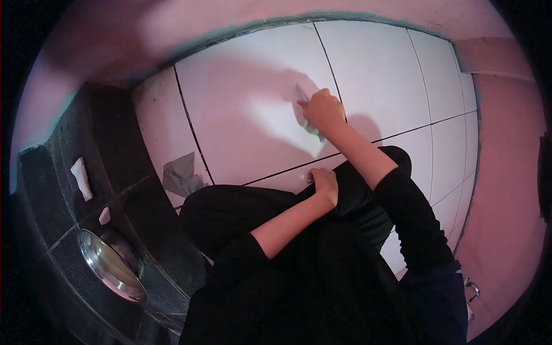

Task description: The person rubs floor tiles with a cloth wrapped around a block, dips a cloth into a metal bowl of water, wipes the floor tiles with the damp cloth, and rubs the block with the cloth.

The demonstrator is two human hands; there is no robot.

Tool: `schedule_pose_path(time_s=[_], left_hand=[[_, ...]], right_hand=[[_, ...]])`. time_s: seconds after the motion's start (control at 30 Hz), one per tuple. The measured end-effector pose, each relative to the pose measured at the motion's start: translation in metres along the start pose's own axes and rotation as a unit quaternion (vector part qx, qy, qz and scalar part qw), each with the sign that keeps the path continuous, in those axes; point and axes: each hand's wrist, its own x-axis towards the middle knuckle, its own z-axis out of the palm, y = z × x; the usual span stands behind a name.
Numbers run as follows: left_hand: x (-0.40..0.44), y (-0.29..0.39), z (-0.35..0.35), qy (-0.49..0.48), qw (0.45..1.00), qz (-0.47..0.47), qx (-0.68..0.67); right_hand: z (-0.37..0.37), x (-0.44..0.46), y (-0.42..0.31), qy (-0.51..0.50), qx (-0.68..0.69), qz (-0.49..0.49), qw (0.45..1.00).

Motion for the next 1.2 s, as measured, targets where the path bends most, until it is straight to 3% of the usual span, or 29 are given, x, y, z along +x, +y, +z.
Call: schedule_pose_path(time_s=[0.2, 0.27, 0.37, 0.43, 0.5, 0.53, 0.6, 0.63, 0.7, 0.77, 0.83, 1.0, 1.07, 1.2], left_hand=[[0.017, -0.009, 0.005, -0.022, 0.999, 0.016, -0.041], [0.019, -0.018, 0.015, 0.051, 0.989, 0.069, -0.122], [0.014, -0.024, 0.020, 0.101, 0.986, 0.067, -0.118], [0.007, -0.019, 0.021, 0.115, 0.988, 0.042, -0.090], [-0.003, -0.008, 0.032, 0.201, 0.965, -0.063, -0.155], [-0.012, 0.000, 0.033, 0.206, 0.964, -0.067, -0.155], [-0.025, 0.013, 0.034, 0.202, 0.924, -0.189, -0.263], [-0.041, 0.019, 0.023, 0.205, 0.923, -0.192, -0.265], [-0.065, 0.031, -0.005, 0.164, 0.943, -0.158, -0.241], [-0.047, 0.055, 0.009, 0.199, 0.939, -0.156, -0.231], [-0.054, 0.076, 0.006, 0.286, 0.895, -0.170, -0.296], [-0.076, 0.088, -0.001, 0.210, 0.939, -0.125, -0.241], [-0.073, 0.066, -0.001, 0.151, 0.965, -0.031, -0.212], [-0.044, 0.031, 0.038, 0.190, 0.939, 0.029, -0.284]], right_hand=[[-0.023, 0.041, -0.019, -0.045, 0.005, 0.006, 0.999], [-0.017, 0.047, -0.018, -0.019, 0.002, -0.002, 1.000], [-0.002, 0.030, -0.012, 0.018, 0.017, -0.025, 0.999], [0.003, 0.004, -0.007, 0.040, 0.039, -0.044, 0.997], [0.020, -0.034, 0.002, 0.064, 0.049, -0.050, 0.995], [0.029, -0.050, 0.007, 0.060, 0.045, -0.054, 0.996], [0.044, -0.071, 0.018, 0.059, 0.038, -0.061, 0.996], [0.051, -0.081, 0.023, 0.050, 0.028, -0.069, 0.996], [0.058, -0.096, 0.030, 0.048, 0.016, -0.082, 0.995], [0.058, -0.110, 0.038, 0.039, 0.004, -0.083, 0.996], [0.052, -0.113, 0.048, 0.009, 0.021, -0.077, 0.997], [0.055, -0.126, 0.069, -0.032, 0.040, -0.078, 0.996], [0.074, -0.118, 0.080, 0.123, 0.037, -0.089, 0.988], [0.086, -0.116, 0.100, 0.164, 0.119, -0.146, 0.968]])
